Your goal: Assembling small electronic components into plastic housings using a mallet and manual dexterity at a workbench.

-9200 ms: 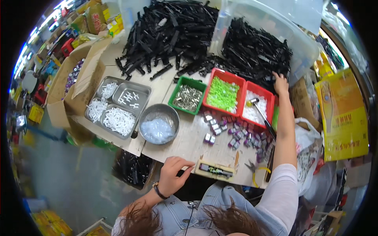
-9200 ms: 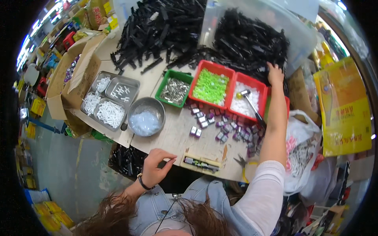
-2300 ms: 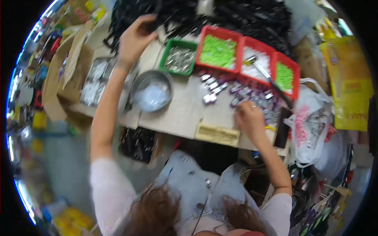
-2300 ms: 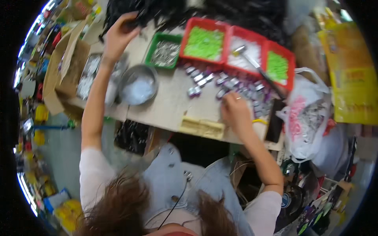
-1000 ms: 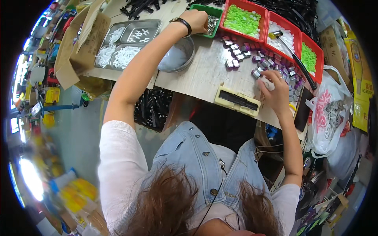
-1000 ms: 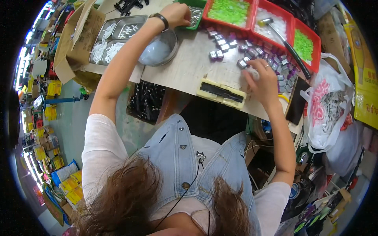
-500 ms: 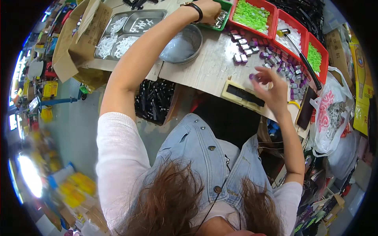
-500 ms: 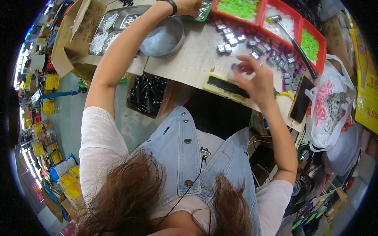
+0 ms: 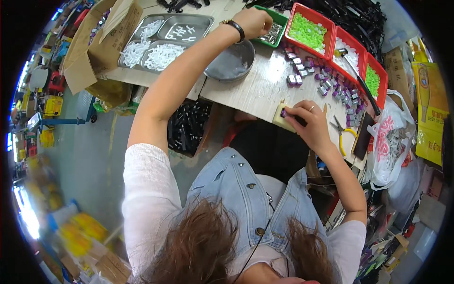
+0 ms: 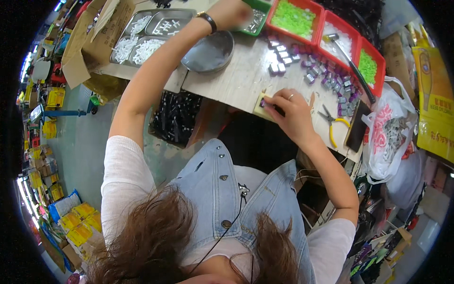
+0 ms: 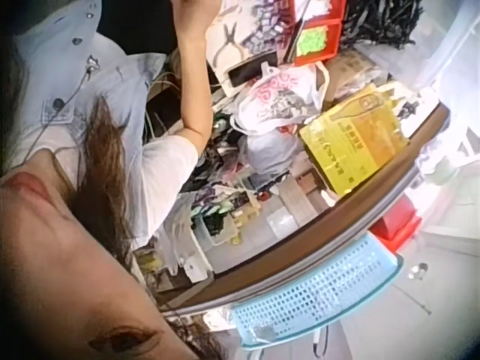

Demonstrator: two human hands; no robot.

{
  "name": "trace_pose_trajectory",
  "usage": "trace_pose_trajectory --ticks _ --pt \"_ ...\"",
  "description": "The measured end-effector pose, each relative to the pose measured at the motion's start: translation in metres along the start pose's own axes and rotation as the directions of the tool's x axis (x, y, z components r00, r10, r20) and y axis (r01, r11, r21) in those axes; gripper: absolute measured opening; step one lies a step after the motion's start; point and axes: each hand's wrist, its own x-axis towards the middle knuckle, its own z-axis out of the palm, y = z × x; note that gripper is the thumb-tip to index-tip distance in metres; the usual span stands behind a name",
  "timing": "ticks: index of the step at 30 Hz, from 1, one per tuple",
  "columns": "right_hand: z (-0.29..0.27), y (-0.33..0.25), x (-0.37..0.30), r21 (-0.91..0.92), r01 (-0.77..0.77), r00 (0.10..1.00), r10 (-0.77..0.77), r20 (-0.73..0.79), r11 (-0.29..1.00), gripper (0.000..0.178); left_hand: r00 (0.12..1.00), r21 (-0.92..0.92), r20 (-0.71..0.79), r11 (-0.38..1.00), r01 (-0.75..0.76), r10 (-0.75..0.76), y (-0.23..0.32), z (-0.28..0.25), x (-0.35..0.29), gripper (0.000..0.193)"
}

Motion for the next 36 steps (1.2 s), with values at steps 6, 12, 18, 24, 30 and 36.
trace_pose_trajectory --ticks 6,12,18,24,30,36 --pt "-0.046 0.093 0.109 -0.146 -0.16 0.93 0.099 -0.354 0.976 0.025 0.964 0.173 0.206 0.976 0.135 -0.17 0.038 -0.007 0.01 0.012" --pt "-0.035 0.146 0.189 -0.481 -0.266 0.956 0.293 -0.02 0.835 0.017 0.899 0.265 0.438 0.953 -0.149 0.018 0.028 -0.007 0.036 0.008" --pt "-0.043 0.148 0.186 -0.426 -0.249 0.968 0.228 -0.101 0.87 0.013 0.937 0.076 0.291 0.971 -0.226 0.195 0.017 -0.021 0.035 0.011" --pt "-0.038 0.174 0.196 -0.253 -0.231 0.944 0.153 -0.292 0.94 0.011 0.998 -0.166 -0.053 0.985 -0.043 0.035 0.013 -0.033 0.025 0.006" --pt "-0.06 0.079 0.129 0.563 -0.154 0.895 0.356 -0.269 0.812 0.02 0.972 -0.857 0.016 0.498 0.134 -0.234 0.109 -0.041 -0.042 0.011" --pt "-0.022 -0.039 0.006 0.776 -0.037 0.865 0.409 -0.291 0.63 0.019 0.882 -0.983 0.183 -0.054 0.177 -0.433 0.211 -0.018 -0.136 0.01"
